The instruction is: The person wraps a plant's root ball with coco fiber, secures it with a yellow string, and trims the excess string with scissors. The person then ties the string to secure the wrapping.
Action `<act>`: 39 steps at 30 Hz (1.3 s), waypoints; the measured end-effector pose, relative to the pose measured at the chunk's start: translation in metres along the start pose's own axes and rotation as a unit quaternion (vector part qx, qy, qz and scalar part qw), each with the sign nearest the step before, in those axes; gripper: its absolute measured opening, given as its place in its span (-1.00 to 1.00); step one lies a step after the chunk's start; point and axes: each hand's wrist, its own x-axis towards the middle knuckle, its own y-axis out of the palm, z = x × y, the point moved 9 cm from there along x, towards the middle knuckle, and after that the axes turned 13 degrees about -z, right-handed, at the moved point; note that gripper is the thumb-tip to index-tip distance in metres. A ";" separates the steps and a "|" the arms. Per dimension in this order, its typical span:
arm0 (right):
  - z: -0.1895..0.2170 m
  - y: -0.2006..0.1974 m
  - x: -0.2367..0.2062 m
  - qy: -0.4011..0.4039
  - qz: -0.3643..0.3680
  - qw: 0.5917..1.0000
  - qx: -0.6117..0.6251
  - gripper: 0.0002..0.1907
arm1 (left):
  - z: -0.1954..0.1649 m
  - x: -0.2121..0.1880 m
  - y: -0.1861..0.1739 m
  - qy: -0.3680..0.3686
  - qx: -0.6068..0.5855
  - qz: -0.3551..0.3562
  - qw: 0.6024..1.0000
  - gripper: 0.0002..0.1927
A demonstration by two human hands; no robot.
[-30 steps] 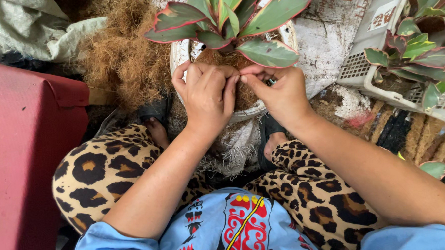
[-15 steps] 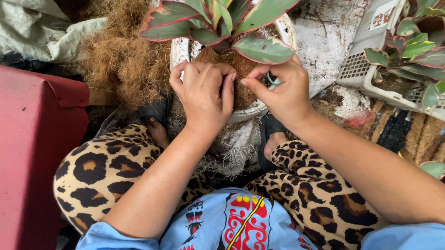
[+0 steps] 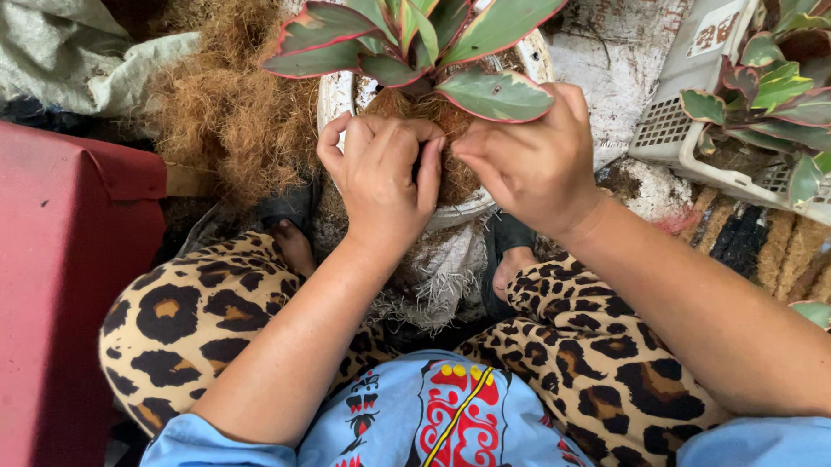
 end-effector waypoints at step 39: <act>-0.011 0.006 0.001 0.086 -0.007 0.993 0.080 -0.85 | -0.002 -0.001 0.006 0.039 -0.007 0.041 0.998 -0.89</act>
